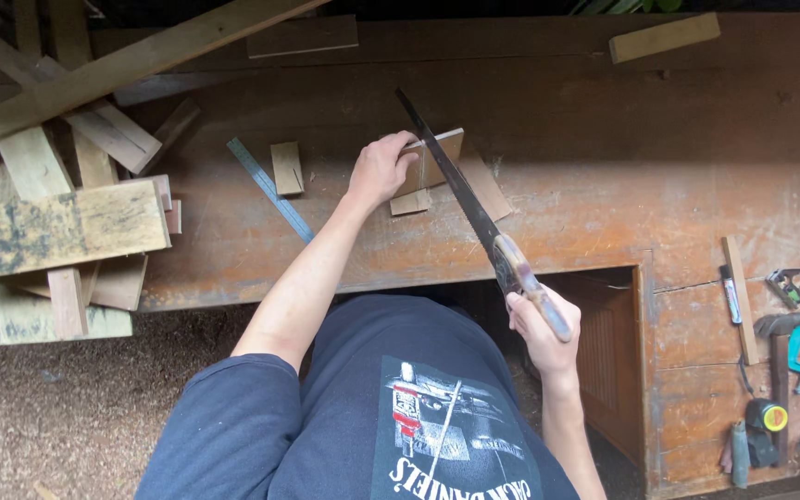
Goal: The person measures a small wooden plank with a metal ruler, marks it, and then uses a hand saw to cut the plank along the marked line. The person repeats the process on another plank.
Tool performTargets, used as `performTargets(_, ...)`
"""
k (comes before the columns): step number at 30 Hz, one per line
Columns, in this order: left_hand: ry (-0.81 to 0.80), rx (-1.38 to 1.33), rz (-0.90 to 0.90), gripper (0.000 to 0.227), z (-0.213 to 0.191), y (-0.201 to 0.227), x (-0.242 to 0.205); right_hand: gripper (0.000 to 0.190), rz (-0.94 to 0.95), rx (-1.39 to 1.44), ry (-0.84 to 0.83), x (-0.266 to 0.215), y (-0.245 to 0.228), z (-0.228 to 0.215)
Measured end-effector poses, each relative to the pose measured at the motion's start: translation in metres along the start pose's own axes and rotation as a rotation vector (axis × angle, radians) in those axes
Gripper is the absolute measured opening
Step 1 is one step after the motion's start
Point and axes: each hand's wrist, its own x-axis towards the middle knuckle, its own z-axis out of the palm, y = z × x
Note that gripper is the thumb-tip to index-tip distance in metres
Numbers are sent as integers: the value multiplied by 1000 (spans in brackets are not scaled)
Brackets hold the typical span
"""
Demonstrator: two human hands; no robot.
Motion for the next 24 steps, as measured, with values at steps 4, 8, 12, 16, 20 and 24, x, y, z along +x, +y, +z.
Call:
performTargets(4,36,34,-74,25,5,-9,-3,9,-149,-200,-28,-2,-15,-5)
performTargets(8,-27,-9,-288,28,13,-31,-1,14,-123,330,-128,13,-7,-15)
performTargets(12,-97,-511,-448,33,9,-43,-2,13,-129,415,-64,26,17,-17)
performTargets(16,-61,-651,-522,38,0,-24,-12,25,-179,204,67,51,33,-5)
performTargets(20,-19,-628,-537,36,5,7,-26,33,-333,113,75,87,35,18)
performTargets(24,89,-971,-548,31,22,26,-38,30,-383,81,23,112,23,37)
